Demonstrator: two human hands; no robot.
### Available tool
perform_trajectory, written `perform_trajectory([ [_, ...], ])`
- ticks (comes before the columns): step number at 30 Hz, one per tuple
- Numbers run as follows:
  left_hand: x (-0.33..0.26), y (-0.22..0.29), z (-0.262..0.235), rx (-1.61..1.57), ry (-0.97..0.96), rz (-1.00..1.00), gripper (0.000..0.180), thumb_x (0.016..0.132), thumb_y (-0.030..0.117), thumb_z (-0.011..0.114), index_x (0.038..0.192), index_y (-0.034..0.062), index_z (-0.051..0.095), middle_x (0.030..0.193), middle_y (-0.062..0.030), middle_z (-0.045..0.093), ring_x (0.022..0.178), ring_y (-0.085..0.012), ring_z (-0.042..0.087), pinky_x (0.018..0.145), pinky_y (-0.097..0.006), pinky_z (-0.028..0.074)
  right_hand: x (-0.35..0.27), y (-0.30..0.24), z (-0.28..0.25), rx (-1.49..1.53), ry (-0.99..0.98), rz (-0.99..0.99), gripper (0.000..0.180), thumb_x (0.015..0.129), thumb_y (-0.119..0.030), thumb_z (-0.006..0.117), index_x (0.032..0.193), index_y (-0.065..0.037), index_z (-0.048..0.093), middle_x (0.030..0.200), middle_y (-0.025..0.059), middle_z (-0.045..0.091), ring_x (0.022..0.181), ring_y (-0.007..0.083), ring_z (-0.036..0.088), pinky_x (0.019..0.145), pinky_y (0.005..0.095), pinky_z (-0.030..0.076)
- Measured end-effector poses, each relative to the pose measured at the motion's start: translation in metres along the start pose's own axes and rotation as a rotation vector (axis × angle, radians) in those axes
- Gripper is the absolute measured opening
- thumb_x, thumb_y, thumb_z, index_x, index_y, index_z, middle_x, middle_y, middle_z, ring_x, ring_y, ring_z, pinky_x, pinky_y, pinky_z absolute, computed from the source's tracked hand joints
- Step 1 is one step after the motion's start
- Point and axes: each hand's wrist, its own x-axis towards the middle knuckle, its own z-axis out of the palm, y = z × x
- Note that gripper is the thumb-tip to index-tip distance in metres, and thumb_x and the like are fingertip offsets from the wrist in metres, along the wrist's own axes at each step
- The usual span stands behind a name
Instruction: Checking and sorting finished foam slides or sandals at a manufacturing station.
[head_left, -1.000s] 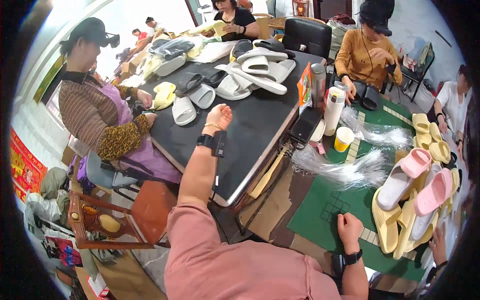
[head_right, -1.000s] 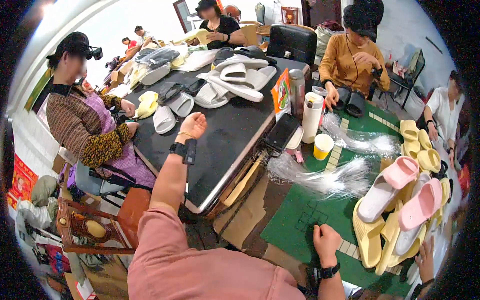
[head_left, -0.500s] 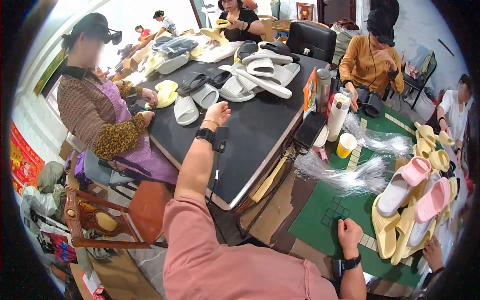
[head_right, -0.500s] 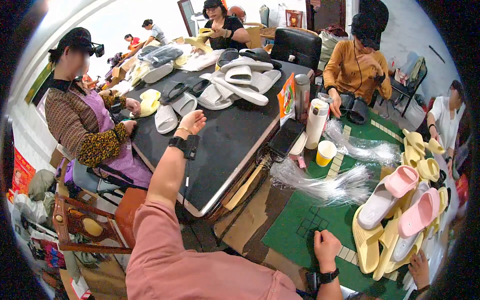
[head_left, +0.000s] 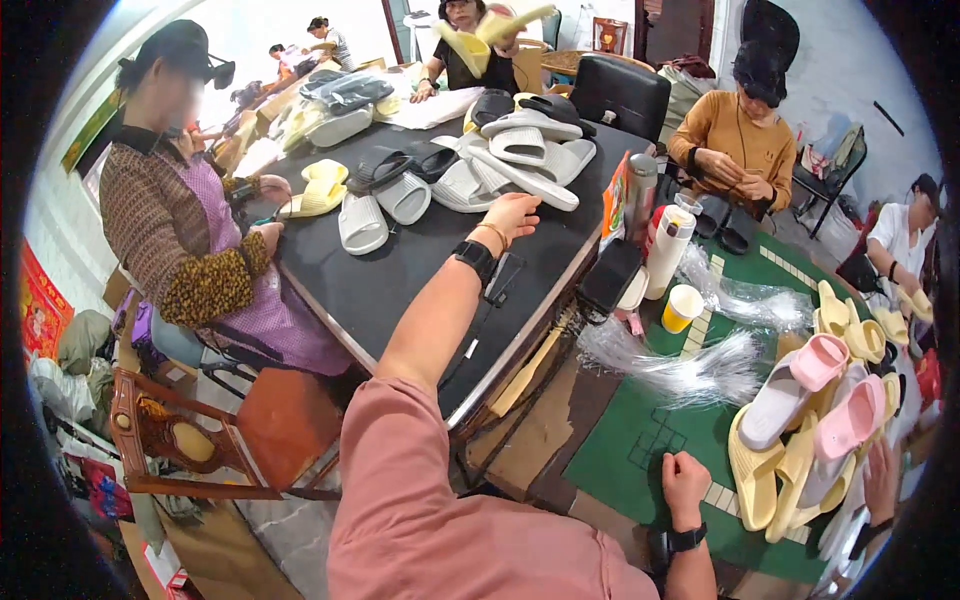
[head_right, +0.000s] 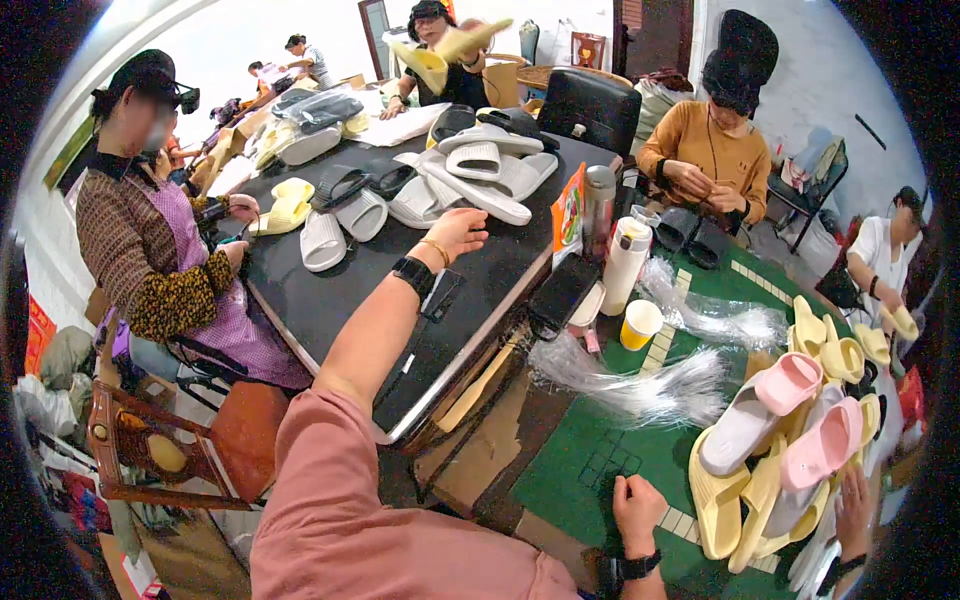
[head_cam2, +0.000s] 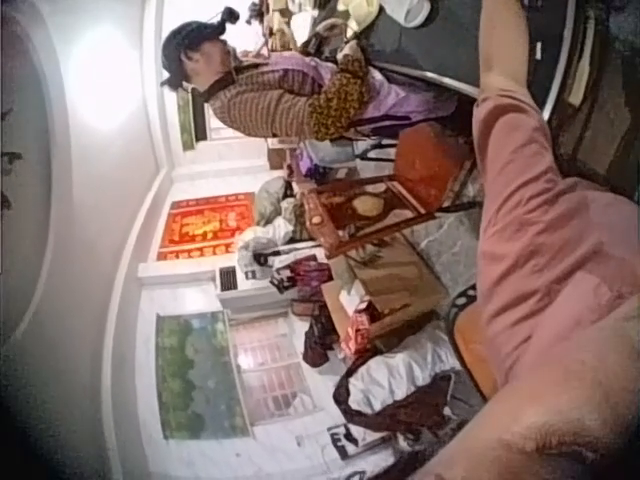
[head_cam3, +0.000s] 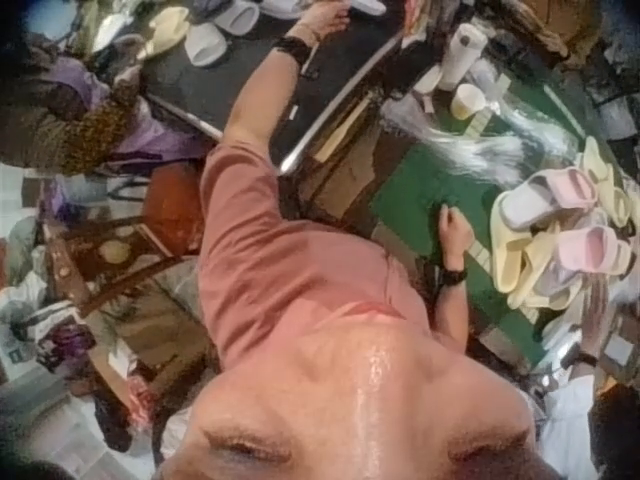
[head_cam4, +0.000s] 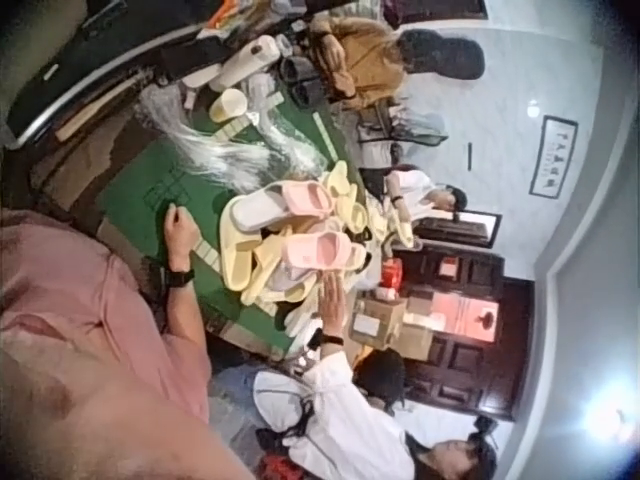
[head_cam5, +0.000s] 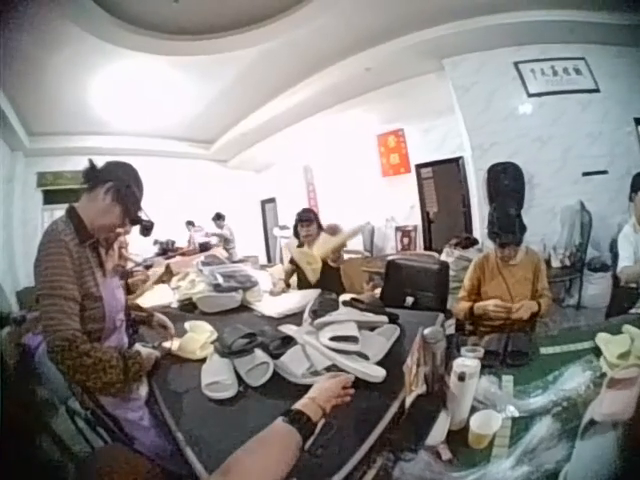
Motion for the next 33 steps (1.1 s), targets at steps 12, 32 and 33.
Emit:
perform_trajectory([
  [12, 0.007, -0.026, -0.097, -0.335, 0.343, -0.001, 0.032, 0.091, 0.031, 0.063, 0.109, 0.0052, 0.057, 0.092, -0.0068, 0.059, 0.077, -0.0189, 0.062, 0.063, -0.033, 0.053, 0.002, -0.003, 0.000, 0.012, 0.005, 0.020, 0.031, 0.082, -0.018, 0.069, 0.061, -0.006, 0.050, 0.058, 0.0123, 0.052, 0.051, 0.0327, 0.052, 0.047, 0.0412, 0.039],
  [32, 0.027, -0.018, 0.012, 0.110, 0.107, -0.053, 0.065, 0.085, 0.049, 0.067, 0.132, 0.0054, 0.052, 0.122, -0.0163, 0.056, 0.095, -0.0261, 0.062, 0.079, -0.038, 0.054, 0.001, -0.006, -0.001, 0.010, 0.005, 0.052, 0.033, 0.081, -0.018, 0.069, 0.059, -0.006, 0.048, 0.058, 0.0137, 0.052, 0.052, 0.0338, 0.053, 0.048, 0.0422, 0.040],
  [33, 0.030, -0.018, 0.014, 0.131, 0.087, -0.071, 0.067, 0.085, 0.050, 0.066, 0.133, 0.0058, 0.051, 0.122, -0.0166, 0.056, 0.096, -0.0263, 0.062, 0.079, -0.038, 0.054, 0.001, -0.005, -0.001, 0.007, 0.007, 0.054, 0.033, 0.081, -0.018, 0.069, 0.059, -0.006, 0.048, 0.058, 0.0137, 0.052, 0.052, 0.0338, 0.053, 0.048, 0.0422, 0.040],
])
